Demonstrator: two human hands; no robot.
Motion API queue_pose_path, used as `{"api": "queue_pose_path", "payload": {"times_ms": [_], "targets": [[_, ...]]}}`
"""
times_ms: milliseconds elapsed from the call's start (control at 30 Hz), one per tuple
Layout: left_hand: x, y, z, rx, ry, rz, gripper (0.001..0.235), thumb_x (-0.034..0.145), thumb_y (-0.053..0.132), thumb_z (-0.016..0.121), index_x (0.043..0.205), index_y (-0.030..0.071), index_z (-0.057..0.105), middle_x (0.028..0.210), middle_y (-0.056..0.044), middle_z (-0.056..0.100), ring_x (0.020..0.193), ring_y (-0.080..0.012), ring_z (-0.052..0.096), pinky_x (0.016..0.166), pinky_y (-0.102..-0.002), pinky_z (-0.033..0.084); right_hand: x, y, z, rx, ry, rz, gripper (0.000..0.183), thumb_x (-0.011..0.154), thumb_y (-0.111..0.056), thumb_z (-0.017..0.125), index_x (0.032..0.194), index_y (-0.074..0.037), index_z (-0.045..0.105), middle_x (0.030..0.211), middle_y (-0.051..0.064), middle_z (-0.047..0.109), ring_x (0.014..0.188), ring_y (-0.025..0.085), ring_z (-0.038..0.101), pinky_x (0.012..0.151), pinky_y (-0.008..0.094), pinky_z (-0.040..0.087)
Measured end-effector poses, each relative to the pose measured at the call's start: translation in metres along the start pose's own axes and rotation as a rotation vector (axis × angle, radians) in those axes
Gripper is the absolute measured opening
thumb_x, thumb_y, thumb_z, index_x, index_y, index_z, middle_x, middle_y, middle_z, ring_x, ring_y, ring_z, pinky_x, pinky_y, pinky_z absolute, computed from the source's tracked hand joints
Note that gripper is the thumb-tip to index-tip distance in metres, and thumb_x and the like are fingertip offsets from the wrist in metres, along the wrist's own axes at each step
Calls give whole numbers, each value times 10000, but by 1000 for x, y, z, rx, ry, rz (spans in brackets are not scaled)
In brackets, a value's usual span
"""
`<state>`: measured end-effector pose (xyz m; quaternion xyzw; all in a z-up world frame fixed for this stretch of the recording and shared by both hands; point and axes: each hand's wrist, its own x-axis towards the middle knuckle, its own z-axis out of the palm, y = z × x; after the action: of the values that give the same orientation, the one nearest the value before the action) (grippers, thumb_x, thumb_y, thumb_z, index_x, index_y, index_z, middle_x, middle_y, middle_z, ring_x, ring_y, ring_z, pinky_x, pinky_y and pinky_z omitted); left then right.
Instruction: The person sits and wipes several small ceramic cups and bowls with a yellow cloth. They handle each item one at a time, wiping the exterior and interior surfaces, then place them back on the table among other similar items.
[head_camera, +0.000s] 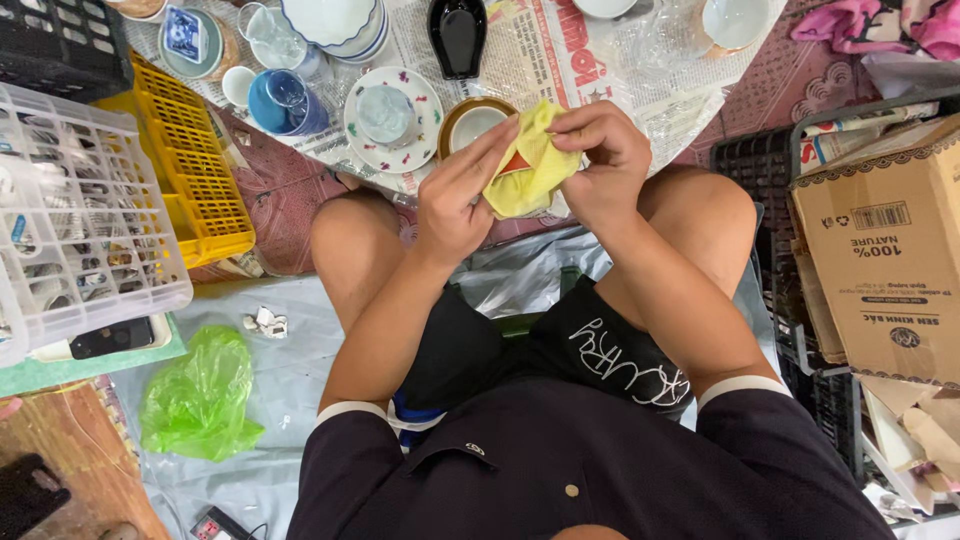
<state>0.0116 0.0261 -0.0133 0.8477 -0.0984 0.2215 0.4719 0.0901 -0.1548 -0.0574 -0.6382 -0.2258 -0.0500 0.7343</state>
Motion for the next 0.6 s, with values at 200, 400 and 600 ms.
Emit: {"api": "queue_pose_path", "payload": {"times_ms": [200,400,600], "targets": [[-2,-3,8,-94,97,8,383,934,-95,664,1284,55,706,1374,-110,685,1200,-259,732,1033,-313,582,0,-4,1,-218,-9,-250,240,788,175,826,876,13,672,974,130,708,925,234,702,848,327,576],[-8,-9,12,-268,-8,-232,443,944,-30,656,1382,-4,594,1342,-172,687,1223,-240,711,984,-314,582,4,-12,0,-223,-115,-374,232,791,186,815,885,-7,729,1000,121,749,981,299,727,883,383,602],[-16,-23,17,-359,-64,-310,506,936,-19,641,1431,-21,538,1301,-183,707,1199,-235,704,1023,-319,548,9,-21,4,-274,-198,-426,342,712,205,708,969,-21,733,1024,144,734,963,314,729,884,390,611]]}}
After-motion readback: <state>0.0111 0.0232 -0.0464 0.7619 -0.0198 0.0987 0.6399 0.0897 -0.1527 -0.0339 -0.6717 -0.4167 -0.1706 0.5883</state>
